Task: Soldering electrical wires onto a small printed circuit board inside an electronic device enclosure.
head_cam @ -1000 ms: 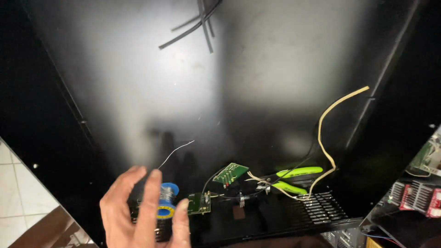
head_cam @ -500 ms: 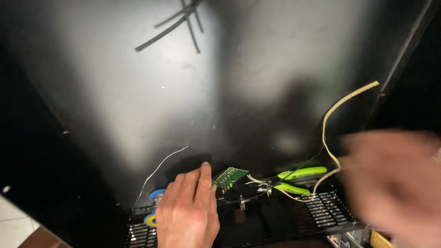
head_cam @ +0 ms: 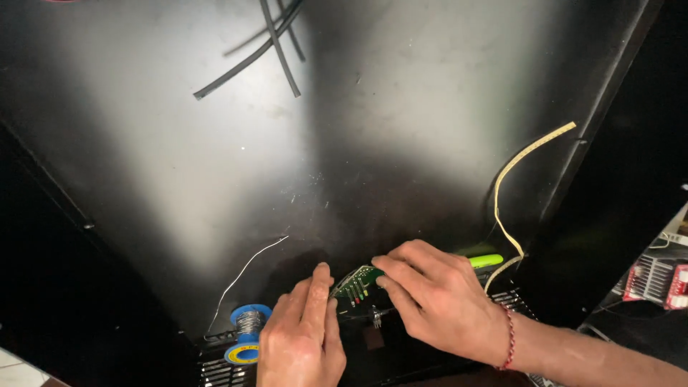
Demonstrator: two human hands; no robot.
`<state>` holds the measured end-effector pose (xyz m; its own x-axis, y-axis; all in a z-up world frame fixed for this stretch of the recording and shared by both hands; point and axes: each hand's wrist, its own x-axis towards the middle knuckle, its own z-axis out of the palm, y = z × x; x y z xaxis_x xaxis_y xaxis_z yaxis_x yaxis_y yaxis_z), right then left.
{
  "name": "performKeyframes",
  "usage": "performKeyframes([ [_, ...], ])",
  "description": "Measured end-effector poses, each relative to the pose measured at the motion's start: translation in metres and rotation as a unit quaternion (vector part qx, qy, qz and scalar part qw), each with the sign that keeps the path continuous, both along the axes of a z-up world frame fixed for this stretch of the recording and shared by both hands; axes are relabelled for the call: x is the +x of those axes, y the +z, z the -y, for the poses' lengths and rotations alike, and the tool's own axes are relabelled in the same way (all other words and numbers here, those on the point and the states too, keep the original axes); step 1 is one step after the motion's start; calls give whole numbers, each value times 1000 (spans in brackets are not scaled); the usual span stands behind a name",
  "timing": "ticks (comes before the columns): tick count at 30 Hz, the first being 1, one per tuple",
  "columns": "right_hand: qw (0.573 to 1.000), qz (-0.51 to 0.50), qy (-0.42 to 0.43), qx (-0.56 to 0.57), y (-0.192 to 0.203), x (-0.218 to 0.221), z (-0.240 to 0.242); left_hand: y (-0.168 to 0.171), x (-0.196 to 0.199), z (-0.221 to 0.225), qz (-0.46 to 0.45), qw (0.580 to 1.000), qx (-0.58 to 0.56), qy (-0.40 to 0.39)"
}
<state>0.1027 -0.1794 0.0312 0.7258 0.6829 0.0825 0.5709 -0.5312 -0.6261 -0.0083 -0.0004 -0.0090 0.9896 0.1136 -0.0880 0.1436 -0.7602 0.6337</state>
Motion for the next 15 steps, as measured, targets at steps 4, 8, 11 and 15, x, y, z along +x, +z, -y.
performKeyframes([
  [4,999,-25,-17,13,-3,0,3,8,10,2,-7,1000,-28,-9],
  [8,999,-28,-14,18,-4,-2,6,9,14,4,13,998,-61,-22],
  [11,999,-37,-18,17,-1,-2,8,11,14,5,16,997,-78,-23],
  [15,995,-85,-1,46,5,1,16,34,23,5,124,988,-92,-19],
])
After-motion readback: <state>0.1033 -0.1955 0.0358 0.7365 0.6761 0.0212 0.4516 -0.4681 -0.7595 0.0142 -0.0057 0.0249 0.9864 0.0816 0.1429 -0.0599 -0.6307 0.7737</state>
